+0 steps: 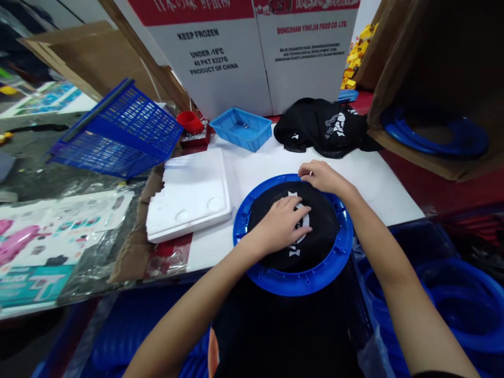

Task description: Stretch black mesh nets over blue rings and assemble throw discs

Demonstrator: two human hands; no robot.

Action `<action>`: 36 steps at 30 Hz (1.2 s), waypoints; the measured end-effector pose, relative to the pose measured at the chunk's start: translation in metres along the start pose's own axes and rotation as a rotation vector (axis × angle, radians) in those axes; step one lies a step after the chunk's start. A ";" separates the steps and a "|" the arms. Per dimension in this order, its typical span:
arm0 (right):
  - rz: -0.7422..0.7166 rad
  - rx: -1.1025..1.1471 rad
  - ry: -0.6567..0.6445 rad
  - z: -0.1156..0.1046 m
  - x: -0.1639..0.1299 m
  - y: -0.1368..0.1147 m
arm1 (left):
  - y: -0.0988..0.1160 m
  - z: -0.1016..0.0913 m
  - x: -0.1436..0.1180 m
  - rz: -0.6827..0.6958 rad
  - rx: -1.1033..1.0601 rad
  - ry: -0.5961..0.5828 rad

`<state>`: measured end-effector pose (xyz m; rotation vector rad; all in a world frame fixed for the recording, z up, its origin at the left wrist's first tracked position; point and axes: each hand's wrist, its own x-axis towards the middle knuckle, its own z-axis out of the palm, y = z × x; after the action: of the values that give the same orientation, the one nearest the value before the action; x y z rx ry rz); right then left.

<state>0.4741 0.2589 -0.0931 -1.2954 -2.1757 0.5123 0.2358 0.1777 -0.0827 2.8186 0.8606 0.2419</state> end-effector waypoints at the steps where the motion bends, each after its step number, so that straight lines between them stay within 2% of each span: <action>1: 0.008 0.025 0.008 -0.002 -0.001 -0.002 | 0.005 0.005 -0.007 0.001 0.023 -0.037; 4: -0.033 0.045 0.062 -0.009 -0.012 -0.012 | 0.012 0.012 -0.017 -0.006 0.064 -0.069; 6: -0.102 -0.019 0.056 -0.010 -0.026 -0.022 | 0.011 0.007 -0.019 0.001 0.063 -0.043; 8: -0.132 -0.117 -0.010 -0.008 -0.044 -0.032 | 0.007 -0.003 -0.021 -0.034 0.068 0.026; 12: -0.022 -0.248 -0.127 -0.002 -0.078 -0.046 | -0.009 -0.018 -0.030 -0.333 0.081 0.214; 13: 0.010 -0.263 -0.142 -0.002 -0.084 -0.049 | -0.014 -0.018 -0.031 -0.395 0.078 0.235; 15: 0.052 -0.283 -0.164 -0.004 -0.090 -0.055 | -0.024 -0.015 -0.032 -0.425 0.055 0.231; 20: 0.000 -0.294 -0.122 -0.002 -0.069 -0.067 | -0.042 -0.007 -0.026 -0.350 -0.100 0.246; 24: -0.062 -0.232 -0.168 0.011 -0.039 -0.054 | -0.055 -0.007 -0.023 -0.329 -0.238 0.259; 28: -0.077 -0.169 -0.273 0.016 -0.023 -0.037 | -0.059 -0.005 -0.028 -0.232 -0.144 0.228; 32: -0.092 -0.147 -0.321 0.012 -0.015 -0.032 | -0.055 -0.004 -0.031 -0.230 0.014 0.187; 34: -0.086 -0.108 -0.341 0.007 -0.011 -0.034 | -0.054 -0.006 -0.031 -0.240 0.004 0.153; 36: -0.074 -0.042 -0.340 0.003 -0.009 -0.035 | -0.056 -0.008 -0.029 -0.254 -0.106 0.156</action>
<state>0.4517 0.2342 -0.0776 -1.2151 -2.5129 0.7034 0.1803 0.2081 -0.0899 2.5855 1.1899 0.4594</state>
